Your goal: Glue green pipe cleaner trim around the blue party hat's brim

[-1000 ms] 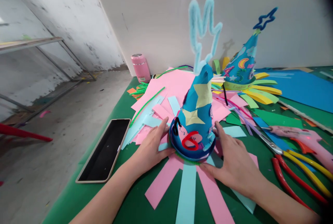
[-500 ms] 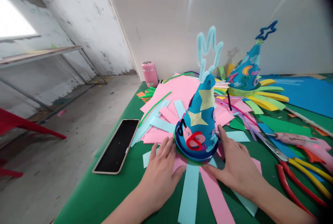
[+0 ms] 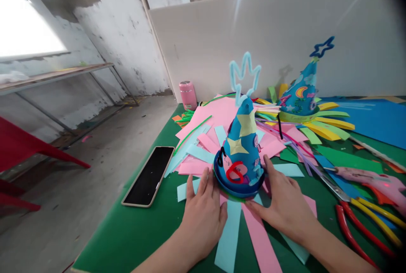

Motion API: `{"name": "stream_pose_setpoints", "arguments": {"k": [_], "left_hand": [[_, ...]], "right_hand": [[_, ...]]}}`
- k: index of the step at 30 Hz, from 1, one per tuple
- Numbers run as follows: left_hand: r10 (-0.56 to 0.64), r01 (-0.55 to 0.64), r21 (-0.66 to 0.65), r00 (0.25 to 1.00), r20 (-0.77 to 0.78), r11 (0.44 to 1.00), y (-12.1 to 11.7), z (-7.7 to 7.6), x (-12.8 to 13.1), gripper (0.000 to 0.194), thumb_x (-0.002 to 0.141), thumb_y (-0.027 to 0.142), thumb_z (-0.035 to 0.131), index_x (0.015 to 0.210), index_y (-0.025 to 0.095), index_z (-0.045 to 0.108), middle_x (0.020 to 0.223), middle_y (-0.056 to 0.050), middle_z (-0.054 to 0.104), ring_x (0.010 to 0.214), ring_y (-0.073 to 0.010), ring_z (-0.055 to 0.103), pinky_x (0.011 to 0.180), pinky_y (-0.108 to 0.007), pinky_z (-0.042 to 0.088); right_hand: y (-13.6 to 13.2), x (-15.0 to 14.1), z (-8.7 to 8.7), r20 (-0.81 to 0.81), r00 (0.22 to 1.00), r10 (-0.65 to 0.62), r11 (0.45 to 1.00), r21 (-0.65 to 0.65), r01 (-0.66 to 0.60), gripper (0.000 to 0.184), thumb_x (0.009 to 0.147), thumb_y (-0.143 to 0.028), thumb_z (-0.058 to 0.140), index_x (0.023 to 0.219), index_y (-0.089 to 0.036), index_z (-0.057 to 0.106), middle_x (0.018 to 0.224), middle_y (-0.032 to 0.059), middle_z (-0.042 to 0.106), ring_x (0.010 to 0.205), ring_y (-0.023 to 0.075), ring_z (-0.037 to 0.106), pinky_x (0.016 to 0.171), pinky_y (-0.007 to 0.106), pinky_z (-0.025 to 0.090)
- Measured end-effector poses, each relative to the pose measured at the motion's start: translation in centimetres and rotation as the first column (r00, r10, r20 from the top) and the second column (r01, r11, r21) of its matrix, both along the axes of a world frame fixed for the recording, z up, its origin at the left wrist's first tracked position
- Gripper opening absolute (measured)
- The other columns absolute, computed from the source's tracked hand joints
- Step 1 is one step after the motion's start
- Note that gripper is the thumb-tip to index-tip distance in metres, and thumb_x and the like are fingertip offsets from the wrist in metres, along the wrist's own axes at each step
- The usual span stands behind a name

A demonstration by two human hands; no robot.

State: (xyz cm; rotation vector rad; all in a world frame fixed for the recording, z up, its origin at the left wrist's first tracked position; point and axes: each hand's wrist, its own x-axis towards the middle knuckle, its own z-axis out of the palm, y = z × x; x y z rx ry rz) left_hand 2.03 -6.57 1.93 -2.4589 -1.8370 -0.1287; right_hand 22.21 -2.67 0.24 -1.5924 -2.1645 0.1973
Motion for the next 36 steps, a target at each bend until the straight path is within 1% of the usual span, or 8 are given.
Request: {"name": "stream_pose_setpoints", "arguments": {"k": [4,9,12,16,20,24,28,36], "left_hand": [[0.005,-0.005,0.025,1.0,0.01,1.0,0.1,0.0,0.3,0.048,0.089,0.034,0.031,0.127,0.009,0.046,0.137,-0.016,0.04,0.133,-0.029,0.022,0.105,-0.057,0.012],[0.018,-0.018,-0.008,1.0,0.019,1.0,-0.1,0.1,0.0,0.046,0.089,0.03,0.032,0.129,0.011,0.043,0.138,-0.014,0.039,0.132,-0.0295,0.024,0.104,-0.057,0.018],[0.044,-0.043,-0.048,0.999,0.021,0.998,-0.6,0.0,-0.5,0.048,0.089,0.031,0.031,0.131,0.01,0.04,0.139,-0.015,0.037,0.131,-0.0316,0.025,0.101,-0.059,0.022],[0.001,0.0,-0.061,1.0,0.028,0.998,-1.6,-0.1,-0.6,0.05,0.09,0.036,0.029,0.133,0.012,0.036,0.142,-0.012,0.032,0.132,-0.0325,0.022,0.1,-0.062,0.023],[-0.033,0.034,-0.065,0.999,0.027,0.997,-1.9,-0.1,-0.2,0.048,0.09,0.037,0.032,0.13,0.014,0.041,0.141,-0.013,0.035,0.132,-0.0333,0.023,0.1,-0.063,0.024],[-0.026,0.028,-0.052,0.999,0.036,0.998,-1.6,0.3,0.2,0.044,0.088,0.037,0.036,0.124,0.015,0.048,0.136,-0.014,0.042,0.13,-0.034,0.026,0.099,-0.064,0.023],[-0.002,0.006,-0.047,0.997,0.08,0.999,-1.4,0.8,0.2,0.042,0.087,0.041,0.039,0.116,0.017,0.055,0.133,-0.013,0.046,0.13,-0.0341,0.027,0.101,-0.064,0.02],[-0.014,0.02,-0.076,0.997,0.076,0.997,-1.7,0.8,-0.5,0.043,0.089,0.039,0.035,0.123,0.016,0.049,0.134,-0.013,0.045,0.129,-0.0336,0.03,0.1,-0.063,0.022]], "right_hand": [[0.0,0.0,0.0,-0.006,1.0,0.002,1.0,0.001,-0.002,0.101,0.068,-0.053,0.058,0.142,-0.016,0.0,0.11,0.0131,0.058,0.099,0.0294,0.054,0.082,0.046,0.038],[0.1,0.0,0.2,-0.012,1.0,0.007,1.0,-0.013,-0.007,0.1,0.068,-0.052,0.057,0.142,-0.016,0.0,0.11,0.0139,0.058,0.102,0.03,0.053,0.083,0.047,0.038],[0.2,0.0,0.3,-0.014,1.0,0.005,1.0,-0.01,-0.005,0.099,0.069,-0.052,0.057,0.142,-0.015,0.001,0.107,0.0142,0.059,0.1,0.0305,0.054,0.082,0.047,0.038],[0.1,0.0,0.2,-0.012,1.0,0.005,1.0,-0.014,-0.005,0.1,0.068,-0.053,0.056,0.142,-0.015,0.001,0.105,0.0141,0.059,0.099,0.0303,0.055,0.082,0.047,0.038],[0.0,0.0,0.3,-0.014,1.0,0.004,1.0,-0.026,-0.004,0.099,0.069,-0.053,0.056,0.142,-0.015,0.001,0.107,0.0135,0.059,0.1,0.03,0.054,0.083,0.047,0.038],[0.0,-0.1,0.4,-0.015,1.0,0.002,1.0,-0.031,-0.003,0.099,0.069,-0.052,0.056,0.142,-0.016,0.0,0.105,0.0132,0.059,0.098,0.0299,0.055,0.082,0.047,0.039],[0.0,-0.1,0.4,-0.016,1.0,0.004,1.0,-0.031,-0.004,0.099,0.069,-0.052,0.056,0.142,-0.016,0.0,0.107,0.0132,0.059,0.1,0.0295,0.055,0.083,0.047,0.038],[0.0,0.0,0.2,-0.001,1.0,-0.002,1.0,-0.023,0.002,0.099,0.069,-0.053,0.056,0.142,-0.015,0.0,0.108,0.0139,0.059,0.1,0.0301,0.054,0.083,0.048,0.038]]}}
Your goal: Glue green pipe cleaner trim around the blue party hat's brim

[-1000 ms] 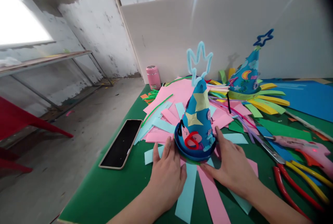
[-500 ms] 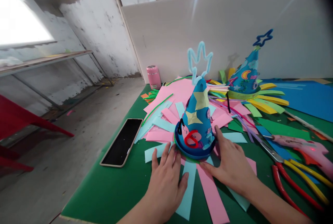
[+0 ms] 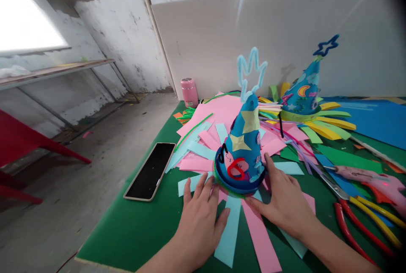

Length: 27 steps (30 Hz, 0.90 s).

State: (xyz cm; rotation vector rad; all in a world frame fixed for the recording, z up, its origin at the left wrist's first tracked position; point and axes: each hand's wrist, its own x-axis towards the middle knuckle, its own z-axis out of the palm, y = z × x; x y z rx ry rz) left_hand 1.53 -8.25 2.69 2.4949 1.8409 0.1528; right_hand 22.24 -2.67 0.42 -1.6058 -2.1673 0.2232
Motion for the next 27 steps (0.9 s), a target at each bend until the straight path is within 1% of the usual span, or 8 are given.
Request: {"name": "stream_pose_setpoints", "arguments": {"k": [6,11,17,22,27], "left_hand": [[-0.027,0.026,0.023,0.999,0.021,0.999,0.0,-0.1,0.6,0.044,0.085,0.04,0.043,0.121,0.015,0.05,0.129,-0.015,0.05,0.125,-0.0337,0.036,0.101,-0.06,0.025],[-0.015,0.014,0.023,0.999,0.043,1.0,0.0,-0.5,0.7,0.046,0.085,0.042,0.043,0.122,0.015,0.049,0.129,-0.016,0.049,0.126,-0.0343,0.035,0.102,-0.06,0.024],[0.028,-0.029,0.002,0.996,0.083,1.0,-0.3,0.1,0.8,0.047,0.085,0.045,0.041,0.121,0.017,0.052,0.125,-0.015,0.052,0.123,-0.0349,0.038,0.101,-0.063,0.022],[0.002,-0.001,-0.01,0.993,0.121,1.0,-0.8,-0.1,1.3,0.051,0.085,0.05,0.038,0.121,0.017,0.051,0.128,-0.013,0.051,0.123,-0.0334,0.038,0.102,-0.06,0.024],[-0.022,0.021,0.008,0.993,0.113,1.0,-0.7,-0.6,1.5,0.047,0.086,0.044,0.04,0.121,0.015,0.05,0.125,-0.014,0.052,0.12,-0.0323,0.041,0.101,-0.06,0.025]], "right_hand": [[-0.1,0.0,0.0,-0.006,1.0,-0.002,1.0,-0.01,0.002,0.098,0.069,-0.053,0.056,0.142,-0.015,0.002,0.108,0.0135,0.059,0.1,0.0298,0.054,0.083,0.047,0.038],[0.0,-0.1,0.2,-0.006,1.0,-0.005,1.0,0.0,0.005,0.098,0.069,-0.054,0.055,0.142,-0.015,0.002,0.109,0.0142,0.058,0.102,0.0305,0.053,0.084,0.048,0.038],[0.0,-0.1,0.2,0.016,1.0,-0.02,1.0,-0.021,0.02,0.097,0.069,-0.054,0.055,0.142,-0.014,0.003,0.104,0.0127,0.059,0.098,0.0289,0.055,0.083,0.046,0.038],[0.0,-0.1,0.1,0.006,1.0,-0.019,1.0,-0.008,0.019,0.098,0.069,-0.054,0.056,0.142,-0.015,0.004,0.106,0.013,0.058,0.099,0.0294,0.054,0.084,0.047,0.038],[0.0,-0.1,0.2,-0.018,1.0,-0.012,1.0,-0.027,0.011,0.1,0.068,-0.053,0.057,0.142,-0.017,0.0,0.106,0.0123,0.059,0.1,0.0288,0.053,0.084,0.047,0.037]]}}
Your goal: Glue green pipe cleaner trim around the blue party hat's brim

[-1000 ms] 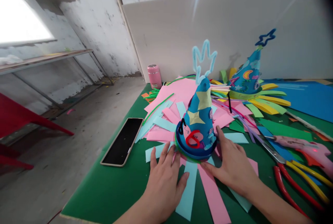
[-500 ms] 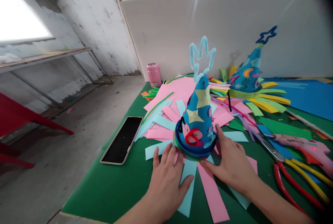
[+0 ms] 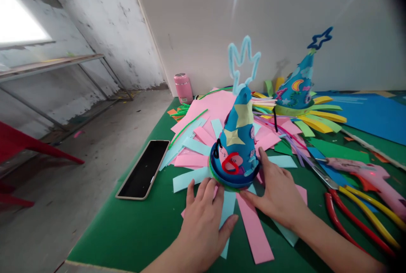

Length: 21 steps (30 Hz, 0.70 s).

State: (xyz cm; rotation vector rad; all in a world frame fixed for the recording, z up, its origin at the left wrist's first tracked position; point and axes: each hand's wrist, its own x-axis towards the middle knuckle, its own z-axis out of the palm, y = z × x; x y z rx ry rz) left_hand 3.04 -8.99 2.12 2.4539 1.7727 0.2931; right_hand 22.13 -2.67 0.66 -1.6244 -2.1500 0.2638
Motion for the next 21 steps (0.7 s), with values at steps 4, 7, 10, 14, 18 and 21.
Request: {"name": "stream_pose_setpoints", "arguments": {"k": [4,7,10,14,18,21], "left_hand": [[-0.04,0.041,0.04,0.999,-0.014,0.998,0.3,0.4,-0.2,0.041,0.084,0.036,0.045,0.117,0.013,0.051,0.12,-0.015,0.054,0.116,-0.0331,0.044,0.097,-0.061,0.029],[-0.064,0.062,0.058,0.997,0.038,0.996,0.7,0.8,-0.6,0.029,0.083,0.031,0.047,0.107,0.016,0.055,0.109,-0.012,0.058,0.107,-0.0298,0.05,0.095,-0.057,0.034],[-0.021,0.008,0.101,0.992,0.121,0.995,1.6,0.7,-1.1,0.019,0.082,0.03,0.048,0.094,0.017,0.056,0.098,-0.011,0.06,0.095,-0.0275,0.056,0.087,-0.051,0.042],[0.111,-0.145,0.147,0.97,0.218,0.978,3.3,0.5,-1.4,0.052,0.079,0.033,0.052,0.123,0.013,0.034,0.122,-0.019,0.048,0.116,-0.0334,0.044,0.087,-0.05,0.043],[0.11,-0.112,-0.009,0.954,0.28,0.994,5.2,0.3,-1.3,0.097,0.071,0.036,0.062,0.138,0.016,-0.004,0.141,-0.021,0.025,0.13,-0.0343,0.026,0.098,-0.051,0.034],[0.087,-0.054,-0.103,0.933,0.349,0.993,6.3,-0.1,-1.4,0.105,0.068,0.035,0.066,0.139,0.015,-0.009,0.137,-0.02,0.034,0.127,-0.0323,0.033,0.098,-0.047,0.035]], "right_hand": [[0.0,0.0,0.2,0.009,1.0,-0.003,1.0,0.0,0.003,0.101,0.068,-0.054,0.057,0.142,-0.016,0.0,0.103,0.0119,0.059,0.098,0.0285,0.053,0.083,0.047,0.037],[0.0,0.0,0.3,0.024,1.0,0.002,1.0,-0.003,-0.002,0.102,0.067,-0.057,0.056,0.142,-0.013,0.002,0.102,0.0132,0.059,0.095,0.029,0.054,0.082,0.047,0.037],[0.0,0.1,0.4,0.035,0.999,0.01,1.0,-0.005,-0.01,0.102,0.067,-0.058,0.055,0.141,-0.012,0.003,0.1,0.0133,0.059,0.092,0.0293,0.054,0.08,0.047,0.036],[0.0,0.1,0.5,0.043,0.999,0.017,1.0,-0.014,-0.016,0.102,0.068,-0.058,0.055,0.142,-0.011,0.002,0.099,0.013,0.059,0.092,0.0288,0.054,0.08,0.046,0.036],[0.0,0.1,0.5,0.029,1.0,0.011,1.0,-0.022,-0.01,0.103,0.067,-0.058,0.055,0.141,-0.01,0.003,0.102,0.0135,0.059,0.096,0.029,0.053,0.083,0.047,0.035],[0.1,0.1,0.5,0.027,1.0,0.0,1.0,-0.024,0.001,0.101,0.067,-0.059,0.055,0.141,-0.011,0.007,0.101,0.0131,0.059,0.095,0.0289,0.053,0.083,0.047,0.035]]}}
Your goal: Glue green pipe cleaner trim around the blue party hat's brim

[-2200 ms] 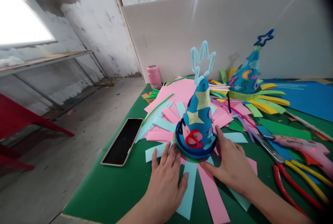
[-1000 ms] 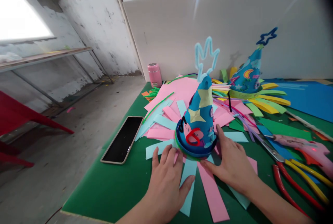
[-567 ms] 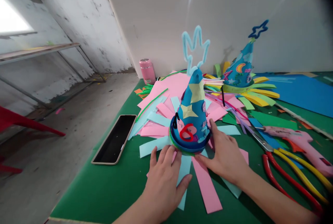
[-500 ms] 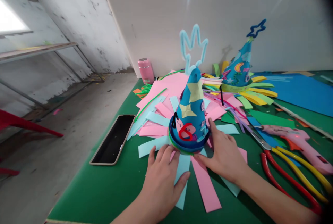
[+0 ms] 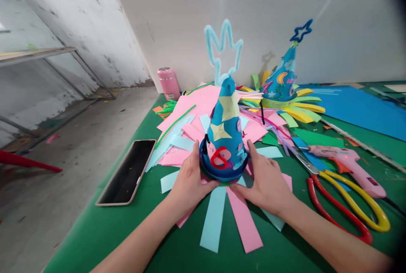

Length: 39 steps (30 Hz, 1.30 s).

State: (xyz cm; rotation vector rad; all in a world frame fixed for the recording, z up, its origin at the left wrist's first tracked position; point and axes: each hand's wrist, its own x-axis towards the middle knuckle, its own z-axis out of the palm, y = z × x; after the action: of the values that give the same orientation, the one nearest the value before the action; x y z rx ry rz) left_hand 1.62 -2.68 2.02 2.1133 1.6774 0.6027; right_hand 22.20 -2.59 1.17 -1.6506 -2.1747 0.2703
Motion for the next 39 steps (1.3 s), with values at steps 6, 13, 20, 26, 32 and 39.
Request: {"name": "stream_pose_setpoints", "arguments": {"k": [6,13,20,26,32,39], "left_hand": [[-0.073,0.072,0.073,0.997,0.015,0.995,0.9,-0.6,-0.8,0.109,0.065,0.037,0.07,0.14,0.02,-0.007,0.126,-0.016,0.046,0.119,-0.0339,0.041,0.093,-0.05,0.036],[-0.225,0.22,0.073,0.973,0.059,0.973,2.4,-0.1,-2.7,0.106,0.064,0.045,0.07,0.141,0.022,0.0,0.133,-0.017,0.041,0.118,-0.0351,0.042,0.092,-0.05,0.037],[-0.273,0.27,0.037,0.956,0.11,0.962,2.6,-0.4,-3.3,0.098,0.07,0.041,0.067,0.14,0.024,0.0,0.139,-0.016,0.033,0.125,-0.0308,0.036,0.097,-0.048,0.036],[-0.278,0.276,0.032,0.956,0.098,0.961,2.6,-0.8,-3.7,0.097,0.07,0.038,0.067,0.14,0.023,0.001,0.14,-0.016,0.032,0.127,-0.03,0.035,0.1,-0.049,0.034],[-0.261,0.26,0.028,0.962,0.075,0.965,2.8,-0.8,-3.7,0.095,0.071,0.039,0.066,0.14,0.024,0.002,0.138,-0.016,0.036,0.123,-0.0307,0.039,0.096,-0.048,0.038],[-0.25,0.249,0.022,0.963,0.105,0.968,3.1,-0.5,-3.3,0.093,0.07,0.036,0.067,0.139,0.026,0.006,0.133,-0.013,0.042,0.118,-0.0302,0.046,0.091,-0.045,0.043]], "right_hand": [[-0.2,-0.3,0.0,-0.008,1.0,-0.011,1.0,0.02,0.011,0.103,0.066,-0.06,0.055,0.141,-0.012,0.004,0.105,0.0142,0.059,0.099,0.0297,0.052,0.083,0.048,0.035],[-1.4,-1.0,0.1,-0.012,1.0,-0.02,1.0,0.012,0.02,0.107,0.064,-0.065,0.055,0.142,-0.014,0.003,0.111,0.0147,0.057,0.102,0.031,0.051,0.084,0.05,0.035],[-1.7,-0.2,0.8,-0.082,0.996,-0.034,0.999,-0.005,0.034,0.089,0.076,-0.048,0.051,0.142,-0.018,0.001,0.121,0.0143,0.055,0.109,0.0296,0.051,0.086,0.049,0.039],[-2.2,4.6,2.3,-0.305,0.924,-0.232,0.952,0.121,0.28,0.063,0.079,-0.04,0.053,0.135,-0.023,0.029,0.119,0.0083,0.057,0.108,0.0223,0.054,0.088,0.037,0.044],[-3.5,12.6,2.1,-0.231,0.785,-0.575,0.782,0.128,0.61,0.039,0.076,-0.038,0.057,0.111,-0.021,0.052,0.105,0.0079,0.061,0.09,0.0205,0.06,0.073,0.031,0.049],[-4.8,18.0,0.8,-0.006,0.734,-0.68,0.731,0.078,0.678,0.035,0.078,-0.04,0.053,0.105,-0.018,0.055,0.102,0.0138,0.061,0.084,0.0223,0.06,0.053,0.029,0.045]]}}
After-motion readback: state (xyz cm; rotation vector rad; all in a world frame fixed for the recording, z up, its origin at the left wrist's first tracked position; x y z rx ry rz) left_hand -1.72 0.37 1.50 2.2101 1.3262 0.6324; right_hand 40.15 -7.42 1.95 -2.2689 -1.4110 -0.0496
